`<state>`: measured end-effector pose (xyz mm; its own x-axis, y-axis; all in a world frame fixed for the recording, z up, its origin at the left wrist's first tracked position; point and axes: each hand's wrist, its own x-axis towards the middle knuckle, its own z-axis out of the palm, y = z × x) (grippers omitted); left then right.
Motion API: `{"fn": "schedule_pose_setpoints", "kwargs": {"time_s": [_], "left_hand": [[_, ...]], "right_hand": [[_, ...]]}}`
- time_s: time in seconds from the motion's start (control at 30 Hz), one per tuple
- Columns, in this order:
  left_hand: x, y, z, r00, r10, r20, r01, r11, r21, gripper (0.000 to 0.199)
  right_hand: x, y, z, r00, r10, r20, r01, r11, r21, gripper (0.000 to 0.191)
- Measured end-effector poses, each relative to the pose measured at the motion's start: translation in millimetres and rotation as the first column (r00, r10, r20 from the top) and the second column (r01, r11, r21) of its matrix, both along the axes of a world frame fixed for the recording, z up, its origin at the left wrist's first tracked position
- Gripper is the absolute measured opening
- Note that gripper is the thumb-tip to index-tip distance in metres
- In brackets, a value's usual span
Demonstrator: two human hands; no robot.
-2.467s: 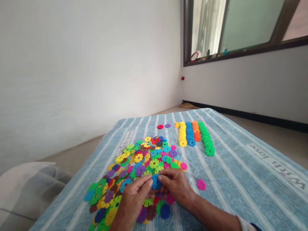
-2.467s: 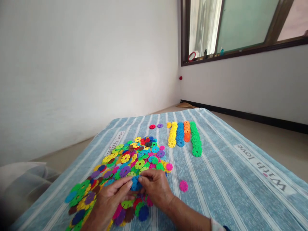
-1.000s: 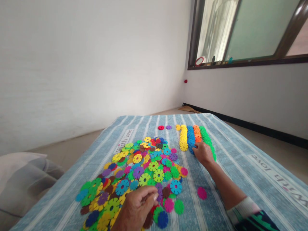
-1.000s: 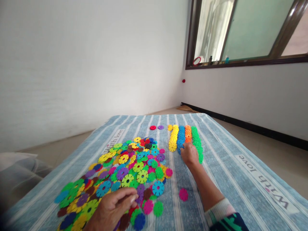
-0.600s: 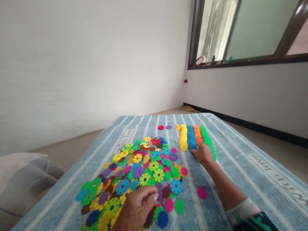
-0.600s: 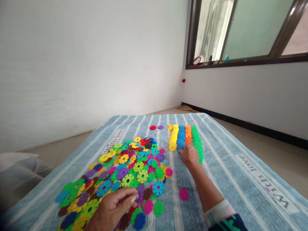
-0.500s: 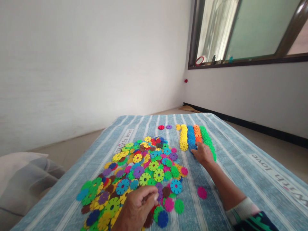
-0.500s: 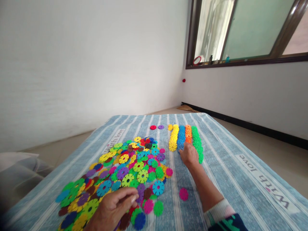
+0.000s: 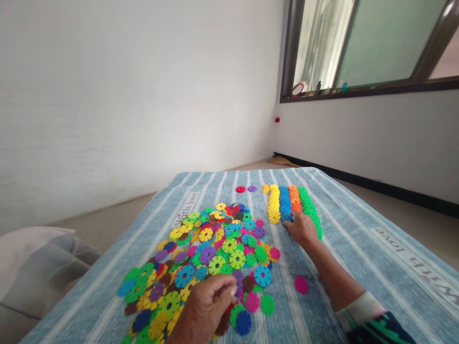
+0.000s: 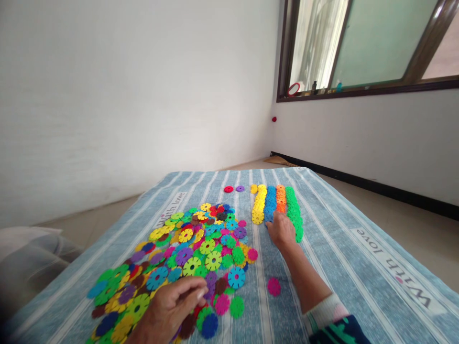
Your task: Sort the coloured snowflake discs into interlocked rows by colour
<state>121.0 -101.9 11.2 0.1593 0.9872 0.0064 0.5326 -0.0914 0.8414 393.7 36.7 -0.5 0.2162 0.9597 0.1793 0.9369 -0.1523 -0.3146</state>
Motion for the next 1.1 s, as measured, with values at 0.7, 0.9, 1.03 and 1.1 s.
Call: {"fn": "schedule_pose_setpoints", "kwargs": {"time_s": [0.7, 0.9, 1.03, 1.1], "left_hand": [[6.2, -12.7, -1.8, 0.942, -0.088, -0.324, 0.212, 0.905, 0.369, 0.023], [10.9, -16.7, -5.5, 0.941, -0.094, -0.325, 0.242, 0.857, 0.454, 0.018], [13.1, -17.7, -10.9, 0.929, -0.115, -0.353, 0.288, 0.822, 0.490, 0.013], [13.7, -18.2, -12.5, 0.917, -0.121, -0.380, 0.310, 0.816, 0.488, 0.013]], "right_hand": [[-57.7, -103.1, -23.9, 0.815, 0.545, 0.195, -0.579, 0.780, 0.238, 0.025], [-49.2, -105.9, -36.8, 0.794, 0.581, 0.181, -0.606, 0.726, 0.325, 0.032], [-44.6, -104.7, -43.0, 0.781, 0.600, 0.172, -0.620, 0.711, 0.333, 0.035], [-43.2, -104.8, -44.0, 0.776, 0.608, 0.169, -0.624, 0.703, 0.340, 0.037]]}}
